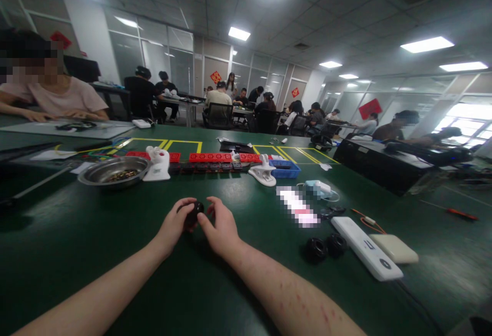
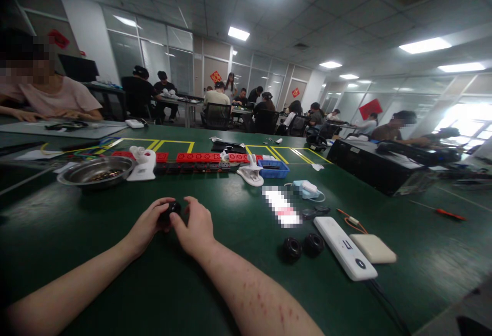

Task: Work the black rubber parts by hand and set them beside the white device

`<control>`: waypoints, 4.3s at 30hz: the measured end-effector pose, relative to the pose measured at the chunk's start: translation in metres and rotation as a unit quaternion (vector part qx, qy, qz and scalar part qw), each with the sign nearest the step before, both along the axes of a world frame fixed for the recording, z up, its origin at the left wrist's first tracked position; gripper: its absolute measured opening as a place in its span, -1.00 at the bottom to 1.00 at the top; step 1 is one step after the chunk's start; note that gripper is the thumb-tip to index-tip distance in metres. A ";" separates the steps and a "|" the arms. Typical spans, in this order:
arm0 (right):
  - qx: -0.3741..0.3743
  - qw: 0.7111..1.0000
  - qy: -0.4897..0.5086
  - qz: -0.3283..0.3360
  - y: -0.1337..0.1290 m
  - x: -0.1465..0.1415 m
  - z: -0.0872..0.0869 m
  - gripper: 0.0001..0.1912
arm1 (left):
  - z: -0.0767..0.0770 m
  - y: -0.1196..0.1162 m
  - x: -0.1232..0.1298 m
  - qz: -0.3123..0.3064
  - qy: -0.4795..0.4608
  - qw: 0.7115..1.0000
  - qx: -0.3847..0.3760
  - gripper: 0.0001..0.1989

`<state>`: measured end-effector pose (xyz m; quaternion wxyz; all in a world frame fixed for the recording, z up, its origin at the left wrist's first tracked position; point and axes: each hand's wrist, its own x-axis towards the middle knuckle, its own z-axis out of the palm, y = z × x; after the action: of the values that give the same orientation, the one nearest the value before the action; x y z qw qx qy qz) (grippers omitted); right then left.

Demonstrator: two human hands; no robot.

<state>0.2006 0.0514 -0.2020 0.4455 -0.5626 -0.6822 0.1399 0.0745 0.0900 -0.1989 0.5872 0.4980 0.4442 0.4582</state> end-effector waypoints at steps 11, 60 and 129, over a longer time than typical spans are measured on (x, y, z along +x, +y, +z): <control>-0.037 0.998 0.047 0.025 0.011 0.003 -0.010 -0.81 | 0.001 -0.004 -0.002 -0.016 0.022 0.998 0.060 -0.58; 0.044 0.995 -0.088 -0.022 0.001 0.001 0.002 -0.82 | -0.002 0.002 -0.005 0.011 0.027 0.997 0.076 -0.61; 0.015 0.983 -0.171 -0.060 0.001 0.001 0.003 -0.67 | -0.004 0.008 -0.005 0.029 0.040 0.999 0.014 -0.60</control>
<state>0.2019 0.0522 -0.1993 0.3381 -0.6116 -0.7153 0.0040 0.0698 0.0975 -0.2025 0.5485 0.5106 0.4753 0.4610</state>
